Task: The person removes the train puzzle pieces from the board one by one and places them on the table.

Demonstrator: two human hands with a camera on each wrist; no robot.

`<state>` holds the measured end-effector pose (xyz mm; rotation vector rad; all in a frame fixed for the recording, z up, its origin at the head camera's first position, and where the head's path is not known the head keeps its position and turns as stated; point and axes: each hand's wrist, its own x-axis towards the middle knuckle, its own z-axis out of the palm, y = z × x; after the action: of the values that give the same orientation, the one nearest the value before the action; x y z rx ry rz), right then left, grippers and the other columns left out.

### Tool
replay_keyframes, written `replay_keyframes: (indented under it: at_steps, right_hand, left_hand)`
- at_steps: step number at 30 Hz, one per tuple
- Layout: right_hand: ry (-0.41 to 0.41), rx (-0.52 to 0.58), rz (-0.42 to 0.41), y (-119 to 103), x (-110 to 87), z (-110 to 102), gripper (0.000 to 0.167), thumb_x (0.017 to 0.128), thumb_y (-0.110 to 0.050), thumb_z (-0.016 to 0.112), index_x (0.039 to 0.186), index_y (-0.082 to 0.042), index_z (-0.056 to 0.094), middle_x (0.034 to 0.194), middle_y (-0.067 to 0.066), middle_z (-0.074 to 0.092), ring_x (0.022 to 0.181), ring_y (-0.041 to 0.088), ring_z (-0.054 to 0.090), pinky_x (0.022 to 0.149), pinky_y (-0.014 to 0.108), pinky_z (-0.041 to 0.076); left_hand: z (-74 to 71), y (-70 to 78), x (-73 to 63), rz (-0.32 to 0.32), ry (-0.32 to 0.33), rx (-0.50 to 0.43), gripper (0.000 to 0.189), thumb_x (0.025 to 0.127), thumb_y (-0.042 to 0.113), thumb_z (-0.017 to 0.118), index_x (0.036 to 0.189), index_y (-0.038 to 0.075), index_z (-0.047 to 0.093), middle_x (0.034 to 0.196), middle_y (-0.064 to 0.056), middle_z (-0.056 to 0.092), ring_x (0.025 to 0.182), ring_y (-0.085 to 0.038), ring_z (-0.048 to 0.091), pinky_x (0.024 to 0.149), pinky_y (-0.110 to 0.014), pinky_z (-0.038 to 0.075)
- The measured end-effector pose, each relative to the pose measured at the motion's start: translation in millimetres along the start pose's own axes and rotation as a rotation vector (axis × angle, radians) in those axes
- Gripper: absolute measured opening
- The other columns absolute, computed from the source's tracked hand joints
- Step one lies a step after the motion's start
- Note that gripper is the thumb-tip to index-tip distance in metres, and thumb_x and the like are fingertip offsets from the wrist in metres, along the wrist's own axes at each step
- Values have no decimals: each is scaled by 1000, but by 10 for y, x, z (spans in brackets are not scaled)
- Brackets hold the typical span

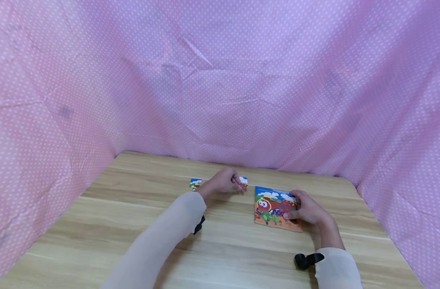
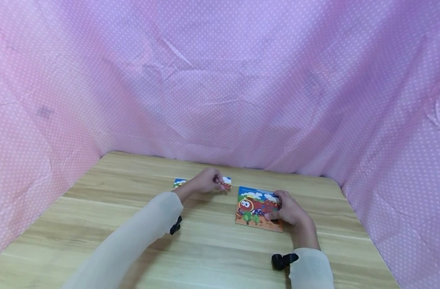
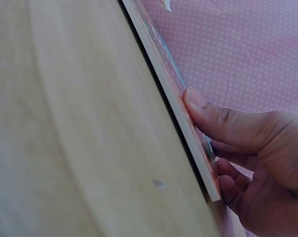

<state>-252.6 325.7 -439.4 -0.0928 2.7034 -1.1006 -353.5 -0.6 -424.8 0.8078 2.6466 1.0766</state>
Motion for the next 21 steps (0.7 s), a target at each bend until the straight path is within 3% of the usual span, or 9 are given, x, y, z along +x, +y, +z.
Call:
replay_keyframes:
  at_steps: [8, 21]
  right_hand:
    - [2, -10, -14, 5, -13, -6, 101, 80, -28, 90, 154, 5, 30, 158, 33, 23, 140, 52, 29, 114, 71, 19]
    - [7, -18, -16, 33, -2, 5, 99, 81, -30, 89, 154, 3, 31, 157, 32, 26, 138, 50, 32, 114, 71, 21]
  left_hand:
    - [-26, -93, -27, 22, -18, 85, 13, 88, 13, 82, 88, 8, 70, 82, 2, 62, 77, -9, 54, 72, -21, 46]
    - [-70, -171, -66, -61, -63, 156, 12, 89, 20, 82, 87, 15, 71, 84, 4, 64, 81, -11, 55, 80, -29, 46]
